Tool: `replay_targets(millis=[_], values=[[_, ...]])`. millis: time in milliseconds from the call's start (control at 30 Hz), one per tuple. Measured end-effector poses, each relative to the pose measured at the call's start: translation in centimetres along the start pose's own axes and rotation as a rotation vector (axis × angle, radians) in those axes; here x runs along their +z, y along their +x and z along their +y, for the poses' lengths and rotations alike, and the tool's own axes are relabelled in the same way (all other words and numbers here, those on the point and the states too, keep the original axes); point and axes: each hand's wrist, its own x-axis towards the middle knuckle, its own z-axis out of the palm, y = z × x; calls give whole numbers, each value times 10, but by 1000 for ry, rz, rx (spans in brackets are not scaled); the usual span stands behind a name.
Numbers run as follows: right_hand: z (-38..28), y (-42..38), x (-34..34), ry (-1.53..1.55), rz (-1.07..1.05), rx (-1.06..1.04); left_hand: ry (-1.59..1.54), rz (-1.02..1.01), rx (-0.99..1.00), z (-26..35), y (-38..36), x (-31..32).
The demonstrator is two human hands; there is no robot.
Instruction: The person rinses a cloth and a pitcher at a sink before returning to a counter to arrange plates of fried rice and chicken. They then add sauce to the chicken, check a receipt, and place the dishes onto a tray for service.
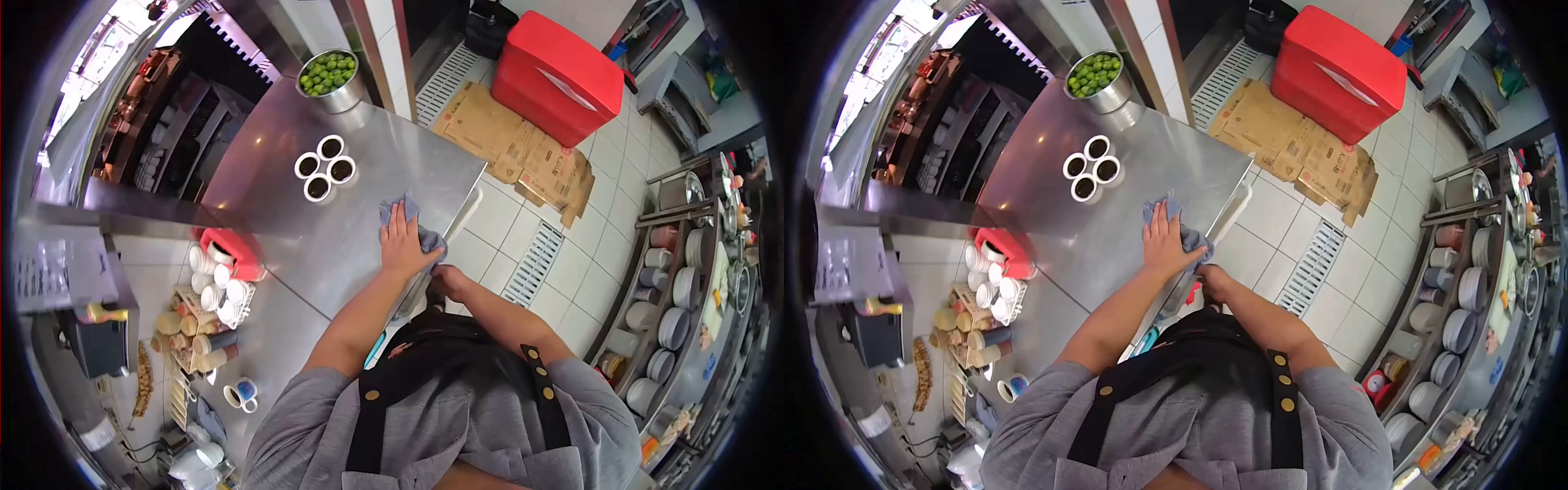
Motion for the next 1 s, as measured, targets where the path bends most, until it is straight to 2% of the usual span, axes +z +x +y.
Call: replay_targets(millis=[67,100,167,233,300,333,367,433,467,533,633,700,767,933,1000], values=[[0,-47,1,-277,100,96,-57,57,-11,19,-3,8],[-73,-10,4,-283,88,25,-32,111,29,15,76,-8],[-81,-33,-8,-459,177,57,-34,114,-62,32,103,-8],[-69,-21,-63,-570,215,5,-3,237,30,44,131,-18],[-94,-51,-90,-536,305,45,-38,358,38,44,170,-12],[-101,-60,-112,-608,375,-3,22,318,-17,54,182,-30],[-103,-68,-141,-683,441,-31,45,383,-33,50,200,-23],[-102,-88,-200,-901,620,-109,130,366,-134,32,233,-12],[-112,-109,-225,-1121,625,-83,155,356,-164,15,251,2],[-110,-138,-278,-1070,806,-135,194,331,-237,-3,274,14],[-127,-182,-350,-1027,845,-55,254,307,-339,-10,291,13],[-136,-219,-387,-1121,857,-18,305,305,-399,-8,295,19],[-139,-247,-419,-889,982,-65,324,298,-401,-9,302,17],[-129,-275,-513,-788,1079,-10,367,248,-498,37,310,18],[-125,-279,-550,-818,999,72,516,200,-460,65,310,29]])
